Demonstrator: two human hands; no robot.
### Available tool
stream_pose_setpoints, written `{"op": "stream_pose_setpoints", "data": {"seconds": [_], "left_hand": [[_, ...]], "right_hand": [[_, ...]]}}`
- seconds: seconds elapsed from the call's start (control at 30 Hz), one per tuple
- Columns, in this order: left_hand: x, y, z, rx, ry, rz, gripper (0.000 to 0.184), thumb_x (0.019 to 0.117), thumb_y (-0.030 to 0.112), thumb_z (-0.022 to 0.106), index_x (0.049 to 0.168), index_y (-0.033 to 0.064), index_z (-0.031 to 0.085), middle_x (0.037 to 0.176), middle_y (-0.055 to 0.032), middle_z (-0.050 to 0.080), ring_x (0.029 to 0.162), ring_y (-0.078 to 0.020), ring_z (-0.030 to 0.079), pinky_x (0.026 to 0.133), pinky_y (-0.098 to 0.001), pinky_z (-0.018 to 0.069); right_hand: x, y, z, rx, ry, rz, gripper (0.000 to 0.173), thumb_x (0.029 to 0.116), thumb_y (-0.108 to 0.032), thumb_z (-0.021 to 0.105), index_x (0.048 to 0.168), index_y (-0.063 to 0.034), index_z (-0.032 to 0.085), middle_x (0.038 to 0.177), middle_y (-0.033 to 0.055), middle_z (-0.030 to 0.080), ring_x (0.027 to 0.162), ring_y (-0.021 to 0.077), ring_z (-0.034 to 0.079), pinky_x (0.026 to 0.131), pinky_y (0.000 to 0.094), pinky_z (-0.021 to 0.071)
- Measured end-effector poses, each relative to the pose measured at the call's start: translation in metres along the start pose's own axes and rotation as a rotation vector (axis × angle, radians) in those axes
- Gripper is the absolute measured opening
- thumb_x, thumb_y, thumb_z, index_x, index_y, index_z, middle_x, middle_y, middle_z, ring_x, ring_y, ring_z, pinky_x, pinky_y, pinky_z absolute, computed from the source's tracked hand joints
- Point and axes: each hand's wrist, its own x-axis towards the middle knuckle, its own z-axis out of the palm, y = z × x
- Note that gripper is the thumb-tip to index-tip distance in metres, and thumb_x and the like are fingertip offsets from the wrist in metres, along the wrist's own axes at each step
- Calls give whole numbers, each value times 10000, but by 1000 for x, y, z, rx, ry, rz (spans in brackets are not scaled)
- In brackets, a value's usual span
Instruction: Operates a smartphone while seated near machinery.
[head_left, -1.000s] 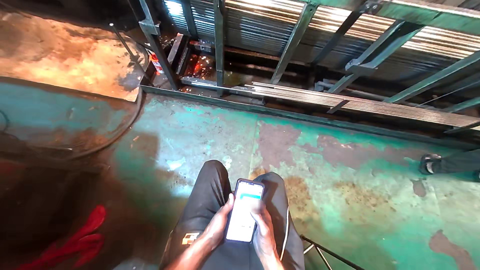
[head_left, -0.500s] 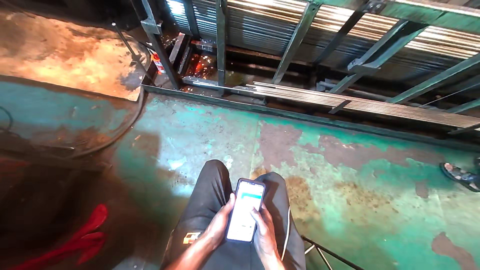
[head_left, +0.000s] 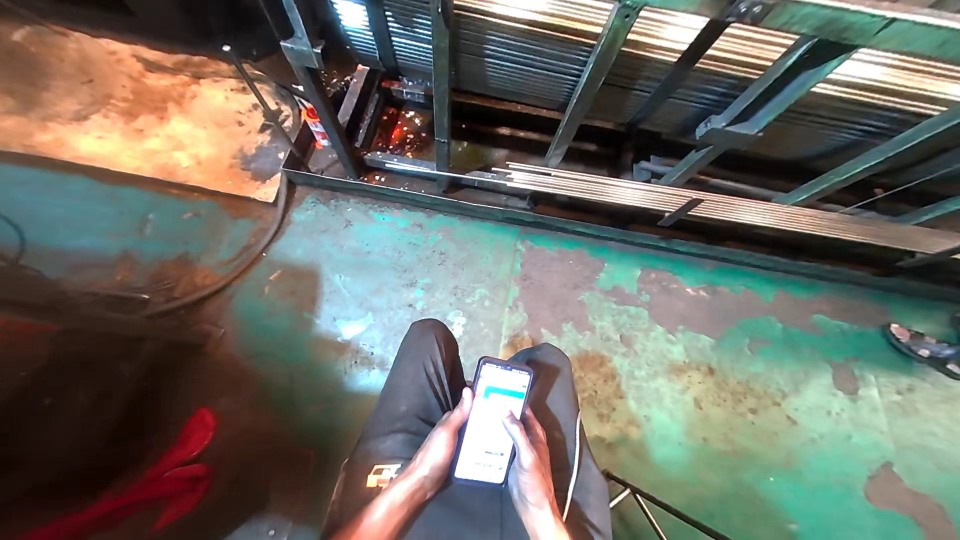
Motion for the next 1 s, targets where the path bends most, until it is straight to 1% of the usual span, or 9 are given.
{"op": "stream_pose_setpoints", "data": {"seconds": [0.43,0.57,0.73,1.0], "left_hand": [[0,0,-1,-20,-5,-4,576,1119,420,198,1314,47,593,1090,-107,735,1009,-186,719,900,-374,598],[1,0,-1,-41,1,-6,584,1116,437,202,1334,48,581,1105,-114,730,1020,-198,716,904,-387,596],[1,3,1,-70,13,-10,600,1117,442,187,1333,47,583,1104,-124,731,1017,-214,718,901,-398,599],[0,4,3,-95,22,-15,588,1119,434,197,1345,39,568,1108,-130,728,1020,-218,718,901,-397,600]], "right_hand": [[1,-1,0,30,-28,-6,508,916,-169,547,1360,79,544,1191,144,679,1059,120,677,944,279,559],[2,1,0,49,-48,-32,480,944,-167,504,1356,77,548,1187,133,687,1067,111,675,960,273,549],[2,3,-2,69,-82,-45,473,972,-165,454,1367,81,538,1219,140,677,1096,119,667,980,286,544],[1,2,-2,82,-94,-56,491,969,-137,443,1397,95,508,1266,141,661,1133,100,651,1003,265,526]]}}
